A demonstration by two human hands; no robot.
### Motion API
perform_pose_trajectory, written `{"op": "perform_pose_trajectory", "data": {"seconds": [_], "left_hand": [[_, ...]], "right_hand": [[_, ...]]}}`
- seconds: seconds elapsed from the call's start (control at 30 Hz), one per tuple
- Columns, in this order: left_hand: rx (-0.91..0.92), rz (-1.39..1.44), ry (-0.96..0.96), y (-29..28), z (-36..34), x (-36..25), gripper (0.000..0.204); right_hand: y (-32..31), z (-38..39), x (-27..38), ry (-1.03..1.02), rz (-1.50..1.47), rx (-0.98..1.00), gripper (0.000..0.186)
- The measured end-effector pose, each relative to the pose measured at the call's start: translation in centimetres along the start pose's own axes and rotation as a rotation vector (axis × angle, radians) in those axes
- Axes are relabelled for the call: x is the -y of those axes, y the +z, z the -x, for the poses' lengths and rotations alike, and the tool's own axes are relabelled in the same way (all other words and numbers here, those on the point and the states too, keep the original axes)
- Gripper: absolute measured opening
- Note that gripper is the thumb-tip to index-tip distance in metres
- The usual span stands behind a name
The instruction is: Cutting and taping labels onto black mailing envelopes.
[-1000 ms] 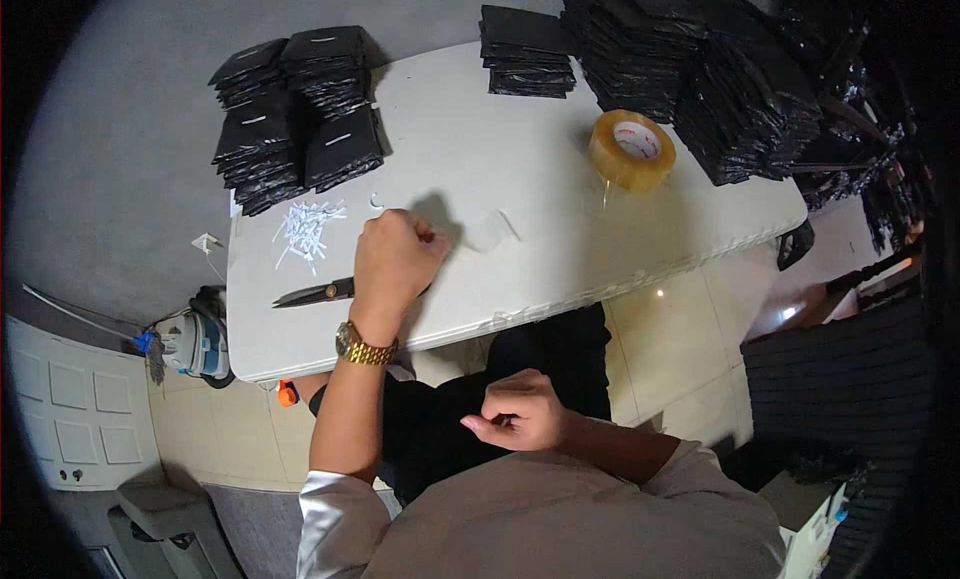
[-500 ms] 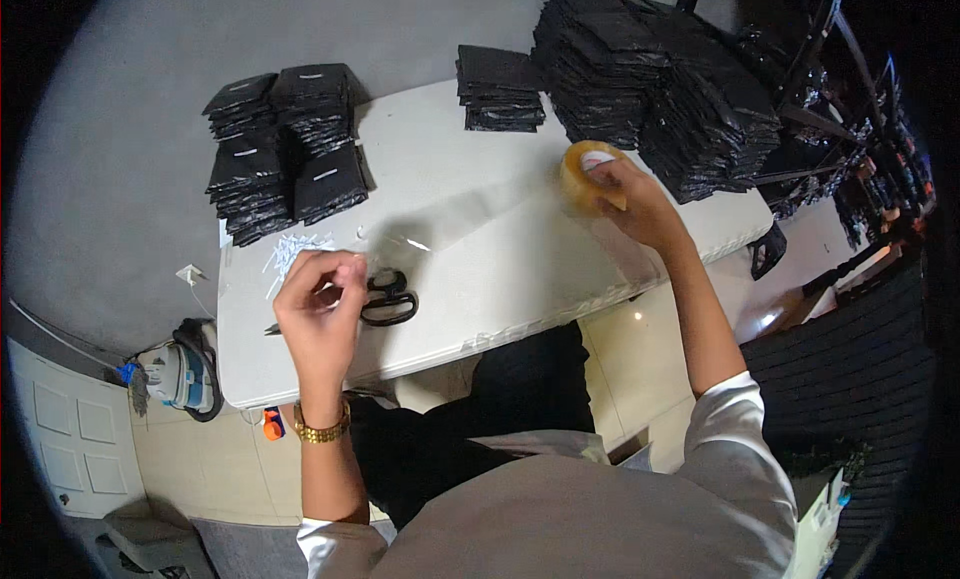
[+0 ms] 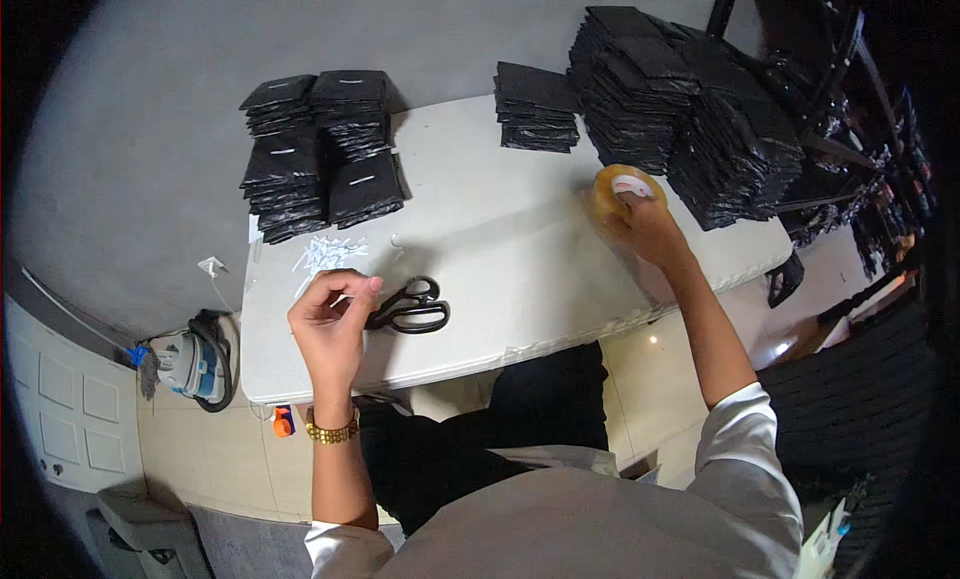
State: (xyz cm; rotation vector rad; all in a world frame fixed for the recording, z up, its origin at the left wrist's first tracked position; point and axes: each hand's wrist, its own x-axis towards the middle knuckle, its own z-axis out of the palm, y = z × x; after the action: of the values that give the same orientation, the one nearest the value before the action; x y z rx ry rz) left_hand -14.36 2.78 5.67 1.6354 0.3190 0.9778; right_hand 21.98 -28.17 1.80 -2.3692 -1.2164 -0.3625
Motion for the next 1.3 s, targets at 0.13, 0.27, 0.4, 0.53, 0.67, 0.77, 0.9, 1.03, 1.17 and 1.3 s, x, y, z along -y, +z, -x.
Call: {"op": "perform_pose_trajectory", "data": {"seconds": [0.13,0.27,0.4,0.53,0.67,0.77,0.9,1.03,1.17,1.3], "left_hand": [[-0.062,-0.188,0.100,-0.6,-0.4,0.2,0.005],[-0.116,-0.307,0.116,-2.2,-1.8,1.1,0.004],[-0.107,-0.318,0.172,-2.1,-2.3,1.1,0.005],[0.033,-0.480,0.330,-0.7,0.6,-2.3,0.008],[-0.077,-0.426,0.358,-3.3,3.2,-6.1,0.011],[-0.062,-0.410,0.255,-4.5,2.5,-4.8,0.010],[-0.111,-0.299,0.079,-7.2,1.3,0.3,0.006],[-0.133,-0.306,0.065,-7.1,0.6,-0.3,0.004],[-0.118,-0.321,0.072,-6.5,-0.2,-1.9,0.005],[-0.111,-0.304,0.020,-6.1,0.1,-3.4,0.007]], "right_hand": [[-0.9,-0.2,-0.9,0.020,-0.049,0.207,0.048],[-1.0,0.5,-0.3,0.081,-0.104,0.237,0.056],[-0.6,0.4,0.2,-0.020,0.063,0.224,0.059],[-0.1,0.1,-0.8,0.065,0.087,0.246,0.061],[0.8,-1.3,-2.8,0.157,0.195,0.270,0.062],[0.5,-1.8,-5.0,0.065,0.094,0.244,0.068],[-1.5,-0.5,1.4,-0.027,0.121,0.130,0.072],[-4.2,3.9,15.2,-0.008,-0.332,0.366,0.034],[-1.3,5.7,26.9,-0.357,-0.376,0.353,0.021],[6.8,2.4,28.4,-0.370,-0.284,0.245,0.026]]}}
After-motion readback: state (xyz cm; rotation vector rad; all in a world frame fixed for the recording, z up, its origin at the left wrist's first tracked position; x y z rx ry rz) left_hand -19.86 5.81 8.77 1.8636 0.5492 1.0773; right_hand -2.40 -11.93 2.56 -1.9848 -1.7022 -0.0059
